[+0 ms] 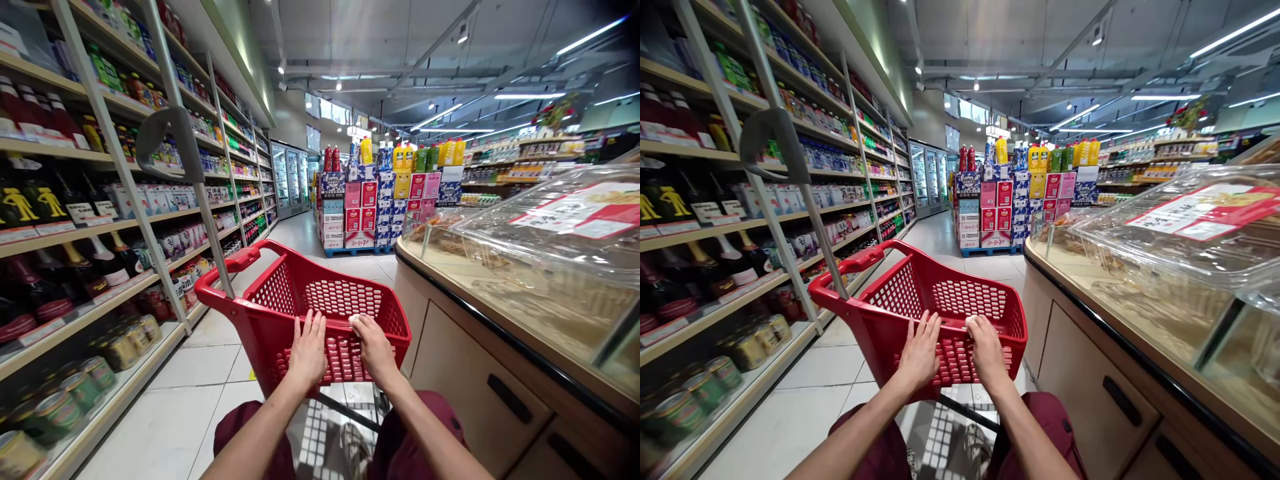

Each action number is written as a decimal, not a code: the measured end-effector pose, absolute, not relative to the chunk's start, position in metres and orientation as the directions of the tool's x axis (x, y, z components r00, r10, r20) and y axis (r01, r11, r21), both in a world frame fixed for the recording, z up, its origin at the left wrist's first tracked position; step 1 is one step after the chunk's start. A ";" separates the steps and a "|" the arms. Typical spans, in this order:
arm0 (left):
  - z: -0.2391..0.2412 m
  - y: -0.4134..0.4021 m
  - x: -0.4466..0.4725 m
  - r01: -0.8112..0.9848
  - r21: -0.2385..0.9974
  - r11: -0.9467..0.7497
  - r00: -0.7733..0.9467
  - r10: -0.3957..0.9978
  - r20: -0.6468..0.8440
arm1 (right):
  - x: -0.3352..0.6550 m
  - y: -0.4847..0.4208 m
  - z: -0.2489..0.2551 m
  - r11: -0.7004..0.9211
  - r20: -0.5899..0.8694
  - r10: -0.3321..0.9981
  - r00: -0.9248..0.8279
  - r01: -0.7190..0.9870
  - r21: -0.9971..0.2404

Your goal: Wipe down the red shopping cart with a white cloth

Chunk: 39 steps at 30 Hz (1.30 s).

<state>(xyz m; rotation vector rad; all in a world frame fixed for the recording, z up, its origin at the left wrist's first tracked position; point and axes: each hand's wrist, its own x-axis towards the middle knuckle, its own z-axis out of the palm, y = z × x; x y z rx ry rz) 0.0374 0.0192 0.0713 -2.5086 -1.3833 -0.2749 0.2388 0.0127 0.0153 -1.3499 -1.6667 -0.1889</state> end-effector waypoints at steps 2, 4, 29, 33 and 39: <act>0.071 0.014 0.040 0.836 -0.136 -0.531 0.547 0.793 0.268 | 0.249 0.011 0.016 0.309 0.705 0.697 0.128 0.834 -0.457; 0.072 0.010 0.042 0.826 -0.138 -0.547 0.564 0.788 0.247 | 0.269 0.009 0.012 0.156 0.668 0.683 0.295 0.834 -0.528; 0.078 0.002 -0.012 0.945 -0.150 -0.292 0.327 0.798 0.506 | 0.201 0.036 0.010 0.348 0.762 0.638 0.112 0.841 -0.415; 0.080 0.000 -0.021 0.928 -0.181 -0.326 0.372 0.802 0.467 | 0.148 0.041 0.020 0.418 0.807 0.583 0.092 0.818 -0.395; 0.097 -0.003 -0.054 0.971 -0.141 -0.195 0.241 0.783 0.574 | 0.131 0.026 0.028 0.569 0.819 0.549 -0.169 0.793 -0.218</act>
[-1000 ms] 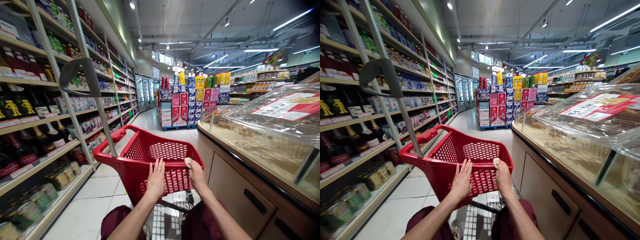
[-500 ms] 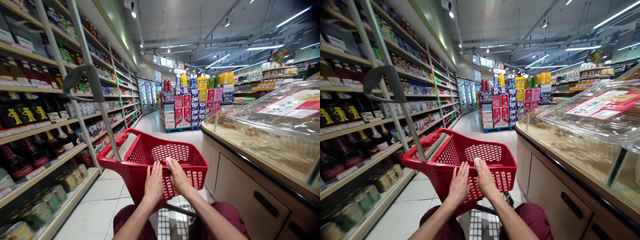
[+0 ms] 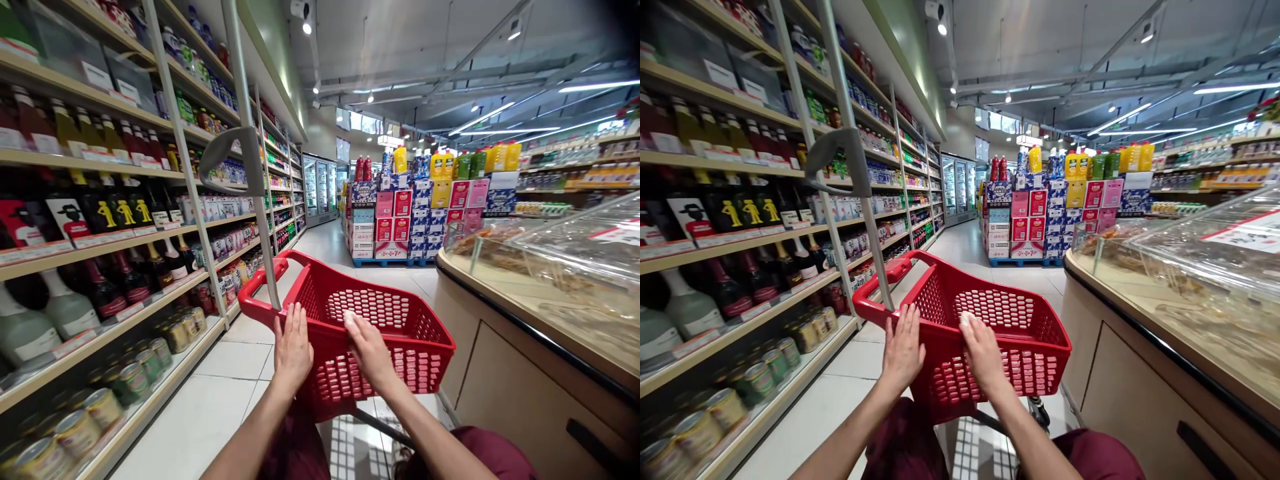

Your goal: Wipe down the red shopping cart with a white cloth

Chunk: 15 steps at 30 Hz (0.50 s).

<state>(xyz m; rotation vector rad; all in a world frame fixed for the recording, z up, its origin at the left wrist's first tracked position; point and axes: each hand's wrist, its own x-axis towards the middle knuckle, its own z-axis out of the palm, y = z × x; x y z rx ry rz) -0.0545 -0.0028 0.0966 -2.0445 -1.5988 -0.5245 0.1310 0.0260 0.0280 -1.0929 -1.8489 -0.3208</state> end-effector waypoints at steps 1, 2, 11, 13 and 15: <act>0.099 -0.004 -0.061 0.972 -0.138 -0.192 0.236 0.782 0.577 | 0.143 0.024 0.024 0.577 0.827 0.538 -0.163 0.787 -0.220; 0.100 -0.005 -0.067 0.968 -0.141 -0.208 0.252 0.780 0.573 | 0.154 0.023 0.021 0.577 0.834 0.533 -0.140 0.782 -0.238; 0.102 -0.005 -0.101 0.969 -0.146 -0.200 0.243 0.653 0.718 | 0.015 0.032 0.087 0.701 0.805 0.584 -0.101 0.562 -0.439; 0.101 -0.005 -0.107 0.976 -0.135 -0.173 0.216 0.642 0.736 | -0.004 0.036 0.099 0.738 0.817 0.548 -0.180 0.563 -0.371; 0.098 -0.006 -0.112 0.976 -0.140 -0.168 0.216 0.653 0.726 | 0.005 0.039 0.097 0.749 0.818 0.520 -0.247 0.592 -0.297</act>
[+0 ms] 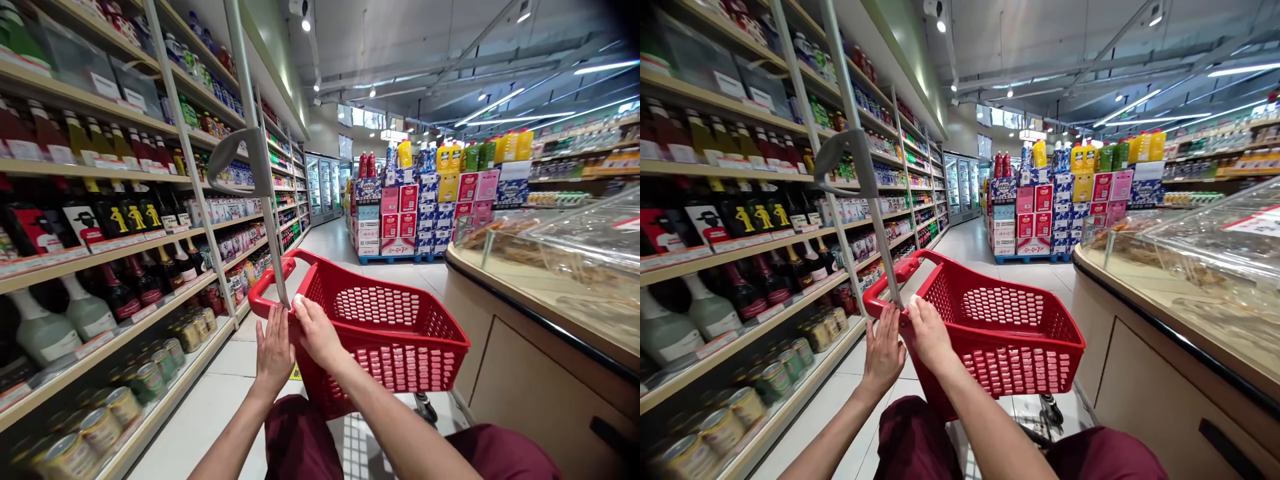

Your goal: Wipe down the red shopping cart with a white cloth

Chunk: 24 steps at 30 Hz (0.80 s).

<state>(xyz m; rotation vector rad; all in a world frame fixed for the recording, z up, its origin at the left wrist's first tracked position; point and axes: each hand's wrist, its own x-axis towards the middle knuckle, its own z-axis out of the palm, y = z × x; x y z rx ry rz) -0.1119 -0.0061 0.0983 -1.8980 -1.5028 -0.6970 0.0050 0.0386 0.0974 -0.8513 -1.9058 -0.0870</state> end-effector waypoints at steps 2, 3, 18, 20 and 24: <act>0.096 -0.008 -0.114 0.973 -0.148 -0.175 0.228 0.662 0.714 | 0.031 0.041 0.086 0.733 0.807 0.522 -0.276 0.630 -0.258; 0.094 -0.009 -0.113 0.974 -0.145 -0.176 0.226 0.659 0.717 | 0.046 0.041 0.079 0.722 0.800 0.529 -0.283 0.645 -0.249; 0.087 0.004 -0.089 0.945 -0.217 -0.243 0.320 0.564 0.761 | 0.073 0.029 0.056 0.599 0.866 0.471 -0.166 0.781 -0.176; 0.085 0.004 -0.084 0.955 -0.195 -0.222 0.291 0.590 0.753 | 0.082 0.028 0.049 0.538 0.867 0.491 -0.083 0.812 -0.227; 0.086 0.006 -0.079 0.967 -0.173 -0.188 0.253 0.607 0.753 | 0.059 0.024 0.054 0.604 0.876 0.455 -0.161 0.779 -0.171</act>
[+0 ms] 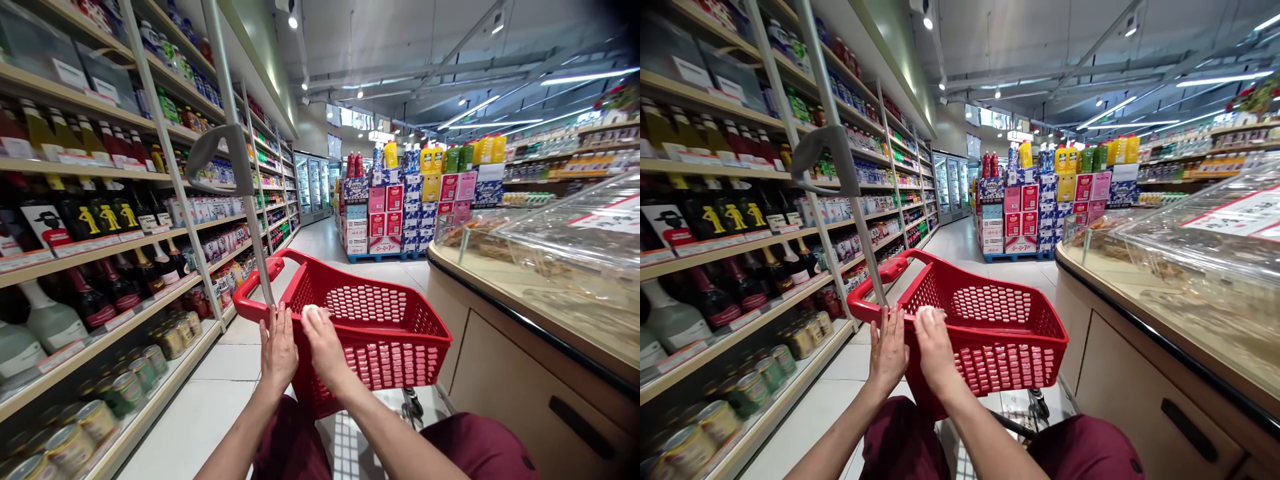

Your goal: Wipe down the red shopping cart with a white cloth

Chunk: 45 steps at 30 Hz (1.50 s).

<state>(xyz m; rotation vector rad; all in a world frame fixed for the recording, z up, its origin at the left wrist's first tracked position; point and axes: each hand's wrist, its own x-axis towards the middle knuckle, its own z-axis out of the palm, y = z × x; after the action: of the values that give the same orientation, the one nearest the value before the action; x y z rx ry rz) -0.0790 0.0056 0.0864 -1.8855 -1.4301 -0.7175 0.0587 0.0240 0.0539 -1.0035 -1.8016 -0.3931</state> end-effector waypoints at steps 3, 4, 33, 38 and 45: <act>0.086 0.006 -0.079 0.963 -0.190 -0.191 0.268 0.607 0.748 | 0.074 0.018 0.049 0.631 0.884 0.415 -0.214 0.768 -0.110; 0.086 0.005 -0.078 0.961 -0.195 -0.197 0.276 0.610 0.743 | 0.090 0.016 0.044 0.618 0.884 0.418 -0.208 0.779 -0.108; 0.058 0.006 0.020 0.913 -0.232 -0.337 0.407 0.701 0.586 | 0.255 -0.004 -0.015 0.146 0.843 0.510 0.173 0.948 -0.283; 0.054 0.005 0.034 0.896 -0.210 -0.391 0.437 0.696 0.570 | 0.253 -0.003 -0.010 0.314 0.830 0.558 0.007 0.924 -0.218; 0.048 0.003 0.036 0.913 -0.184 -0.365 0.399 0.698 0.594 | 0.280 -0.025 -0.066 0.139 0.795 0.566 0.220 0.925 -0.354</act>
<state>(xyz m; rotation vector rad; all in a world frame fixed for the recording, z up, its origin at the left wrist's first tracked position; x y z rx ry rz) 0.0362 0.0026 0.0482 -2.1725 -1.3736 -0.5823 0.2803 -0.0252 -0.0660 -1.5404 -1.4593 -0.4733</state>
